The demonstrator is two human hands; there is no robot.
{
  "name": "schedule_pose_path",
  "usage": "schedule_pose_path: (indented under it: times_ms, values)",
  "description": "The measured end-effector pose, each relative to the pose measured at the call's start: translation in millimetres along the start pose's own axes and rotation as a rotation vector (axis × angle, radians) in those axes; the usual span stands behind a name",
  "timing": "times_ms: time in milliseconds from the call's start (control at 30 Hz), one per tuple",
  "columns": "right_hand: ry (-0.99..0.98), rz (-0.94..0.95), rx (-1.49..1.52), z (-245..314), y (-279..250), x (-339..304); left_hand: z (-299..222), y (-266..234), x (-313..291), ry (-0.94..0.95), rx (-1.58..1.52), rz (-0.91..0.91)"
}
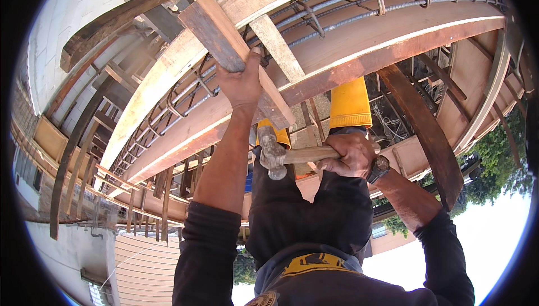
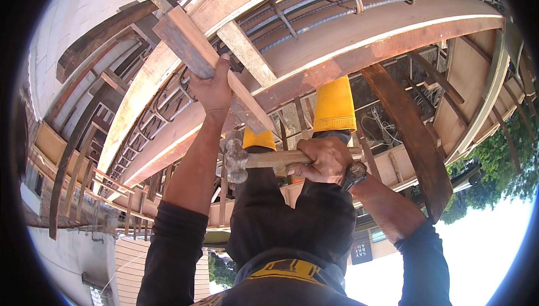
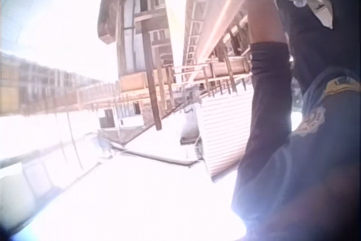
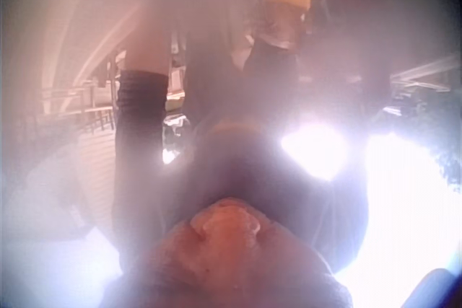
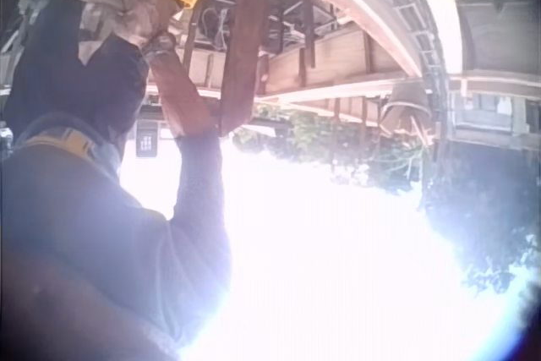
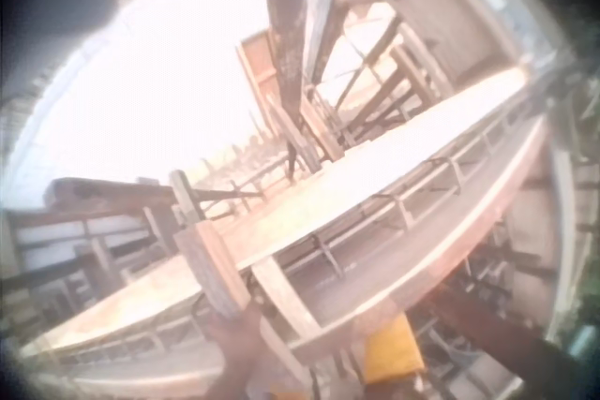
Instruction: The person nails wooden planks into a support structure using a hammer while standing on a construction beam.
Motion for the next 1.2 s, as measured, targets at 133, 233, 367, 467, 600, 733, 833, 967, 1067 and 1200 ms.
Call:
schedule_pose_path:
  times_ms: [133,233,367,467,600,733,833,967,1067,1200]
  values:
    - [0.180,0.086,-0.001,-27.8,28.9,-5.2,1.3,1.4,-3.5,0.012,-0.018,0.011]
    - [0.196,0.077,-0.191,-39.8,24.9,1.4,-1.6,0.6,-1.9,0.023,0.035,0.007]
    - [0.134,0.021,-0.053,-27.9,25.6,-5.8,6.4,-6.8,-3.8,-0.048,-0.007,0.020]
    - [0.241,0.031,-0.111,-29.7,32.4,-3.9,-5.1,1.5,-0.2,-0.005,0.020,0.025]
    - [0.398,-0.080,0.185,-26.4,28.1,-16.6,-0.3,-2.2,-6.7,0.007,0.010,0.010]
    - [0.541,-0.200,0.323,-36.6,26.8,-24.5,0.9,-10.3,-5.7,-0.036,-0.052,-0.030]
    - [0.581,-0.232,0.421,-46.2,30.2,-27.1,2.6,-12.6,-4.5,-0.035,-0.079,-0.039]
    - [0.572,-0.220,0.403,-38.3,18.8,-18.9,-8.4,-8.0,-8.0,-0.031,-0.075,-0.069]
    - [0.555,-0.219,0.412,-35.5,22.7,-13.6,-5.3,-13.0,-5.4,0.001,-0.075,-0.034]
    - [0.593,-0.235,0.451,-37.1,25.5,-9.8,-2.9,-12.6,-6.8,-0.013,-0.046,-0.027]
Point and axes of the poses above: each hand's wrist, its own x-axis towards the middle knuckle, its own y-axis out of the palm, z = x × y, the point moved 6 cm from there along x, towards the middle knuckle, and after that the axes turned 8 degrees about -x, right-handed, at the moved point
